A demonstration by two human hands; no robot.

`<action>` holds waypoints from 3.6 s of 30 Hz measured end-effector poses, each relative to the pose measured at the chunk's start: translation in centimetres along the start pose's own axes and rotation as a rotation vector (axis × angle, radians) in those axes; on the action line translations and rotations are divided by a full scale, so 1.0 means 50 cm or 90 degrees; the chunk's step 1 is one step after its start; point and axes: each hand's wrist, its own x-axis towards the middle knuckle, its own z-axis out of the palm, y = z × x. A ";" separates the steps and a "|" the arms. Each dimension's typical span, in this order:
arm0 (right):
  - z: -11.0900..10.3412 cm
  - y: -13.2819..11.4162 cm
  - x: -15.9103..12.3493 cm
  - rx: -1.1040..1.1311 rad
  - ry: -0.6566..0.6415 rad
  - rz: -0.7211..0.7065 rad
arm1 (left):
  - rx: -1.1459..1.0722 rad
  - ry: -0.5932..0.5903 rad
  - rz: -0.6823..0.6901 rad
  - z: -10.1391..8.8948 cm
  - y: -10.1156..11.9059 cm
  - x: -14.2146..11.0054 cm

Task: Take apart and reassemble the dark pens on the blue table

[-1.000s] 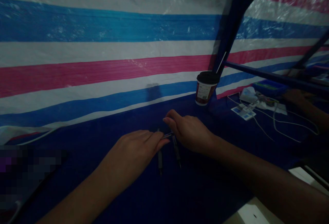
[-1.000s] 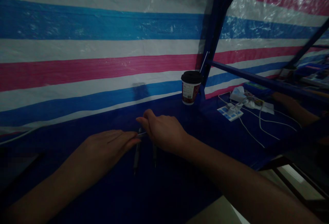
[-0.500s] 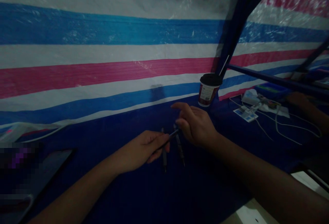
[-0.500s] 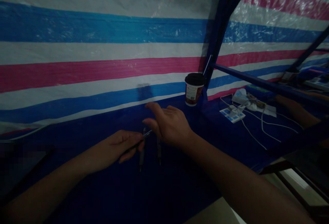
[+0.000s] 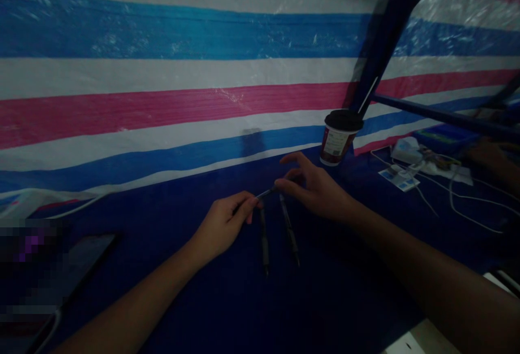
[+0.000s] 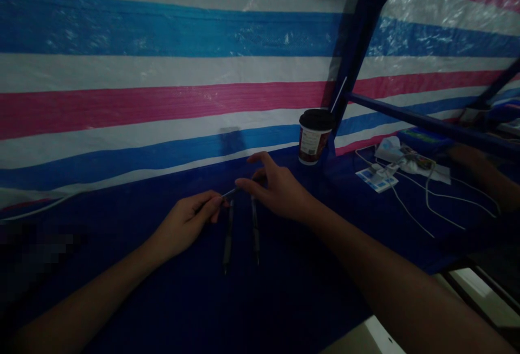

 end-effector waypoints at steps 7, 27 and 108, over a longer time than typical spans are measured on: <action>-0.005 0.015 0.011 0.115 -0.019 0.002 | -0.005 0.029 -0.026 0.000 0.003 -0.001; -0.021 0.018 0.027 0.269 0.274 0.024 | -0.064 0.021 -0.020 0.009 -0.003 0.000; -0.018 -0.025 -0.006 0.142 -0.191 0.065 | -0.055 0.247 0.055 -0.001 0.009 -0.015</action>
